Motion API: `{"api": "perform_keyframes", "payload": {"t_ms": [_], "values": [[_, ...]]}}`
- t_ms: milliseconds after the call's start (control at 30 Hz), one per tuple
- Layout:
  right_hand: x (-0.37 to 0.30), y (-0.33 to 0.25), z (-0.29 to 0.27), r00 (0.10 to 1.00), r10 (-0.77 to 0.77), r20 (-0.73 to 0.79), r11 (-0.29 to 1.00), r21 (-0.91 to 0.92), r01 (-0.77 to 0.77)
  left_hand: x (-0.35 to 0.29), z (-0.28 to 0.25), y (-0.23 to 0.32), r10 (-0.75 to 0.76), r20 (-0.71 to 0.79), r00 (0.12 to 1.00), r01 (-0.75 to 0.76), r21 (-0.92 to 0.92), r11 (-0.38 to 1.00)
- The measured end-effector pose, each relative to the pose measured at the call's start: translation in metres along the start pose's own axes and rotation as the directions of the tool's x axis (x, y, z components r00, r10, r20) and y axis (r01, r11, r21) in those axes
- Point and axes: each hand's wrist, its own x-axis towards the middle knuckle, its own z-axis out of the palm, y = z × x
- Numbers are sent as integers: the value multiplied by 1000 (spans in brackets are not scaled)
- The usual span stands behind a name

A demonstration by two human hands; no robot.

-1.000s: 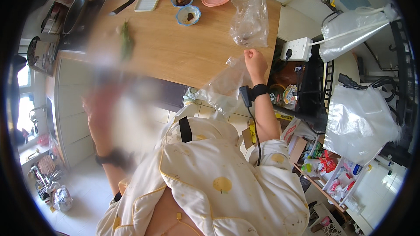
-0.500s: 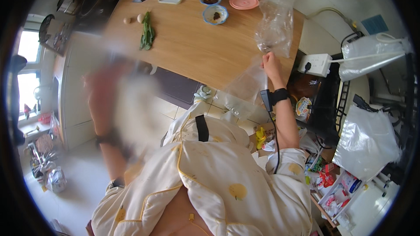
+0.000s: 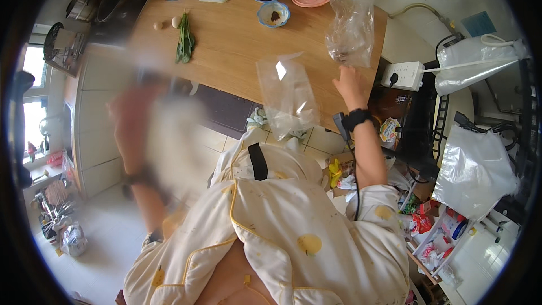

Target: The person rinses a raw pork cut under running water in a kitchen sink, turning it to wet all sides. After rinsing, the person places the meat into a clear plastic bag on the countertop.

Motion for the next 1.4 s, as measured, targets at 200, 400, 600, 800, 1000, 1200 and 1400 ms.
{"api": "perform_keyframes", "payload": {"t_ms": [200,400,600,800,1000,1200,1400], "values": [[-16,-100,67,818,-518,-250,770,279,574,-8,-13,-13,-13,-61,998,9,-66,998],[27,-149,124,941,-321,-105,917,215,337,-13,-29,-8,-31,-86,996,25,-73,997],[57,-152,136,895,-442,61,889,167,428,-15,-40,-1,22,-119,993,-23,-9,1000],[72,-132,131,879,-393,270,910,249,330,18,-89,-19,84,-142,986,-97,-82,992],[60,-122,134,841,-503,200,843,328,426,65,-139,-49,-41,-159,986,14,-170,985],[57,-128,112,896,-405,182,878,353,325,66,-105,-28,-16,-78,997,10,-74,997],[80,-114,20,924,-302,-233,735,560,382,61,-47,-2,2,-9,1000,-2,-58,998]]}}
